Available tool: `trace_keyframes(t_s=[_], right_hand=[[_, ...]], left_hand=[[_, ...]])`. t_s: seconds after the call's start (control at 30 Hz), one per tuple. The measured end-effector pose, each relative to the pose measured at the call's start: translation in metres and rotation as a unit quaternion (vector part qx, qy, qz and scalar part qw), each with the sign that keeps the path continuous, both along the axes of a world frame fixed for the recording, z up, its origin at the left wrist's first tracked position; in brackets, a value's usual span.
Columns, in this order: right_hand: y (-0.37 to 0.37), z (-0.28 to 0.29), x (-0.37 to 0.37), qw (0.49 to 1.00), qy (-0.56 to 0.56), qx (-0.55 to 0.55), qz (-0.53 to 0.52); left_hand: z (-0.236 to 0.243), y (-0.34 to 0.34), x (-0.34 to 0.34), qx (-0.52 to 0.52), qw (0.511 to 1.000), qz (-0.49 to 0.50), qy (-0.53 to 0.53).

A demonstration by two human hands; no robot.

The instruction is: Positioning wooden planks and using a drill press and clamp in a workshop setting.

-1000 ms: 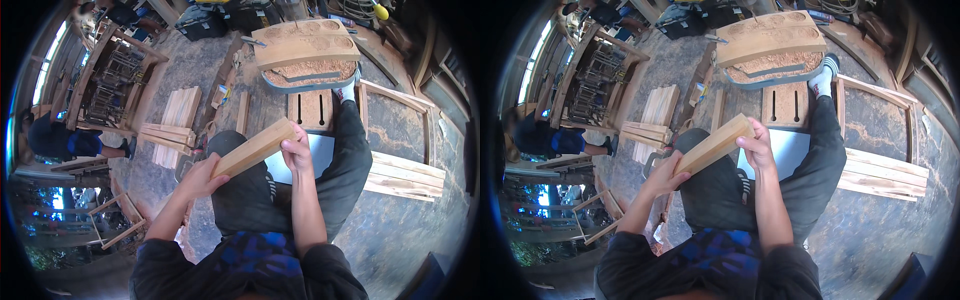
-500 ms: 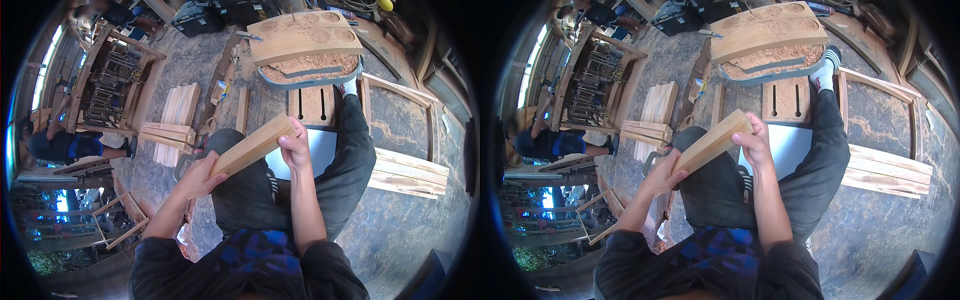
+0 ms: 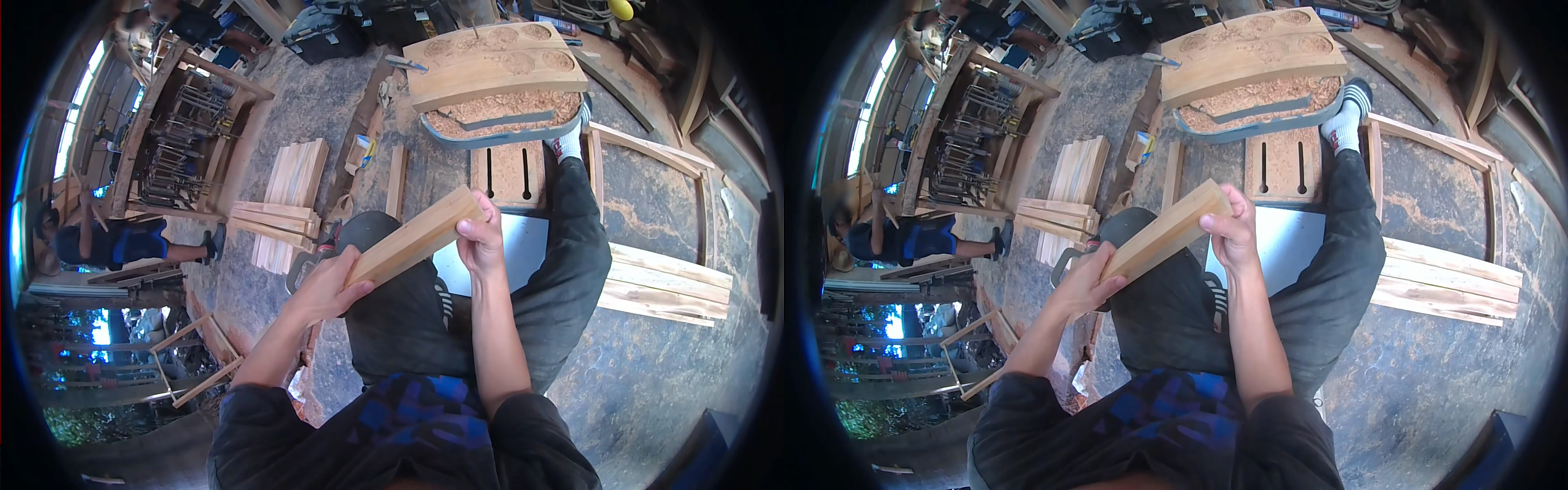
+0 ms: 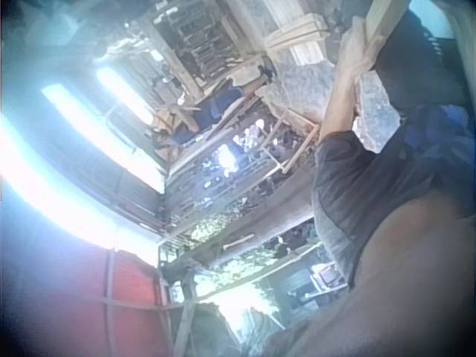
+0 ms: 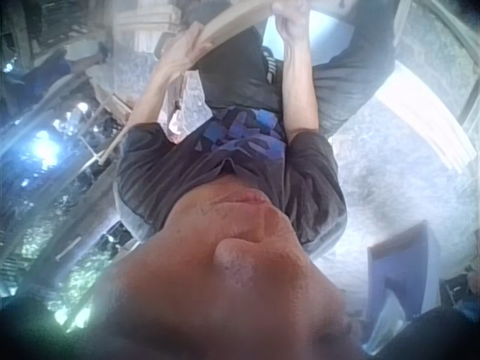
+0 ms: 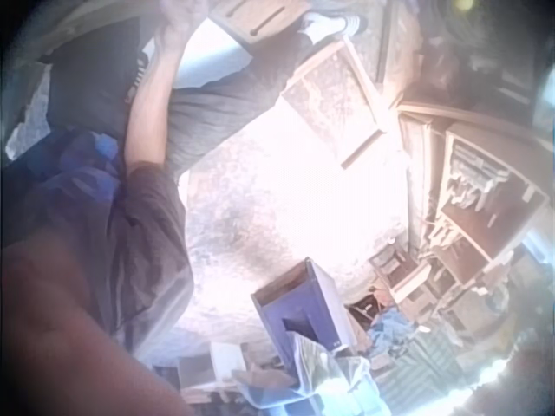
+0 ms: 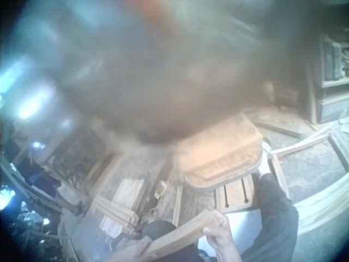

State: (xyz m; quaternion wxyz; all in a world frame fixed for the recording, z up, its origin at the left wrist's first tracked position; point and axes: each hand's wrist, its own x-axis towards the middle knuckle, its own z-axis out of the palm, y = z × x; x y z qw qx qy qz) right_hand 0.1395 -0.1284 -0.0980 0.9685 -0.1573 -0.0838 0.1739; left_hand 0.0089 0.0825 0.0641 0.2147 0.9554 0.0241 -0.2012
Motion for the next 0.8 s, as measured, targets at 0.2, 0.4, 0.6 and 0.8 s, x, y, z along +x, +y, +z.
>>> trace_keyframes(t_s=[0.2,0.4,0.6,0.8], right_hand=[[-0.008,0.004,0.004,0.998,-0.024,-0.046,0.029],[-0.043,0.048,0.023,0.974,-0.084,-0.210,0.000],[-0.118,0.146,0.079,0.879,-0.189,-0.313,-0.306],[-0.157,0.269,0.144,0.714,-0.260,-0.351,-0.547]], left_hand=[[0.005,-0.007,0.001,0.001,1.000,0.014,-0.023],[0.035,-0.008,0.006,0.061,0.997,0.019,-0.050],[0.065,-0.011,0.049,0.104,0.970,0.074,-0.206],[0.067,-0.025,0.094,0.136,0.974,0.030,-0.176]])
